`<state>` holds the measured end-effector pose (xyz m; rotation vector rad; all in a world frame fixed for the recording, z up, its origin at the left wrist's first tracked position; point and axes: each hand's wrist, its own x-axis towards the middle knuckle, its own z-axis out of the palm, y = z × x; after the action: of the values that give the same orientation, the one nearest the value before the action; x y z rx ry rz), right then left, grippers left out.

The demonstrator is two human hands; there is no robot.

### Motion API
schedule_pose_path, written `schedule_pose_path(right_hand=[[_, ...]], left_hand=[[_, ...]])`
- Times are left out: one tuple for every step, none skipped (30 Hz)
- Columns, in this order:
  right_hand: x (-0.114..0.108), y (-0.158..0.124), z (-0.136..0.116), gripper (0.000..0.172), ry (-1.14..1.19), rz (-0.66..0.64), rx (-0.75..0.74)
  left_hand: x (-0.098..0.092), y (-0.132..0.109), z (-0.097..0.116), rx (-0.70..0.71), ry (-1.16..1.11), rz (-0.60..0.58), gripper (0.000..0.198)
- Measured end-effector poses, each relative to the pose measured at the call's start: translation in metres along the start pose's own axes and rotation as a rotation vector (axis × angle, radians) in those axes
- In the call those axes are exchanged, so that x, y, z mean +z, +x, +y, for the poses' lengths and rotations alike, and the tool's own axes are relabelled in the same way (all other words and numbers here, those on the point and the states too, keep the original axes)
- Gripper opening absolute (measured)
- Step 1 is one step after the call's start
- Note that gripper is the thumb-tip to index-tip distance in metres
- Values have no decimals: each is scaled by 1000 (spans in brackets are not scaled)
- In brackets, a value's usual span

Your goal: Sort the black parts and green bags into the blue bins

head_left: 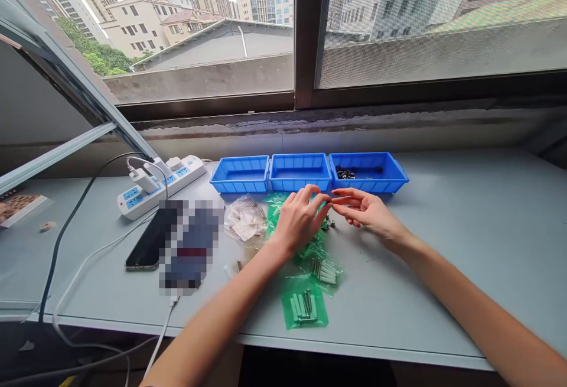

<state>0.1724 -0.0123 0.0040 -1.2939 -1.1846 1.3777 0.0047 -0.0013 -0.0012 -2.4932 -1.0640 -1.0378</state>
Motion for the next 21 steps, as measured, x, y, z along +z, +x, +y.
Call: schedule_pose_path(right_hand=[[1,0,-1,56,29,-6,19],[1,-1,-2,58,62,-13,41],[2,-2,-3,59,98,-20,62],[3,-3,-3,60,134,-29,81],[3,-4,-4,61,167,-38,96],[3,-4,-5,60,197,-49,106],[3,-5,-5,59,224,-62,114],[3,-5,-5,58,248,-76,120],[3,-6,-5,56,271,-92,127],[3,-6,-5,55,292,-107,132],[3,-6,-5,53,311,-121,135],[3,-6,-5,52,326,-131,136],[3,-6,-5,52,336,-137,136],[3,-6,-5,51,343,-138,135],[3,-6,-5,51,346,-138,135],[2,-6,-5,51,349,-134,137],[2,-6,-5,52,351,-128,138],[2,-6,-6,52,354,-123,138],[2,-6,-6,53,353,-121,139],[2,-6,-6,54,349,-126,140],[2,-6,-7,54,340,-136,139]], left_hand=[[0,0,0,1,-7,6,24],[0,0,1,4,-15,12,24],[0,0,1,10,-23,19,25],[0,0,1,19,-30,24,25],[0,1,2,29,-35,29,24],[-1,1,2,38,-37,35,23],[-1,1,2,46,-36,43,22],[-1,2,2,50,-36,51,22],[-2,2,2,50,-37,63,22],[-3,3,2,47,-42,76,23],[-4,3,2,44,-50,89,23],[-4,3,3,42,-59,101,23],[-5,4,3,43,-67,110,23],[-5,4,3,46,-72,116,22],[-6,4,2,50,-72,118,22],[-6,4,2,55,-71,119,21],[-6,4,2,60,-69,120,20],[-6,4,2,64,-67,123,19],[-6,4,2,68,-64,124,18],[-5,4,2,70,-60,126,17],[-5,4,2,71,-55,128,16]])
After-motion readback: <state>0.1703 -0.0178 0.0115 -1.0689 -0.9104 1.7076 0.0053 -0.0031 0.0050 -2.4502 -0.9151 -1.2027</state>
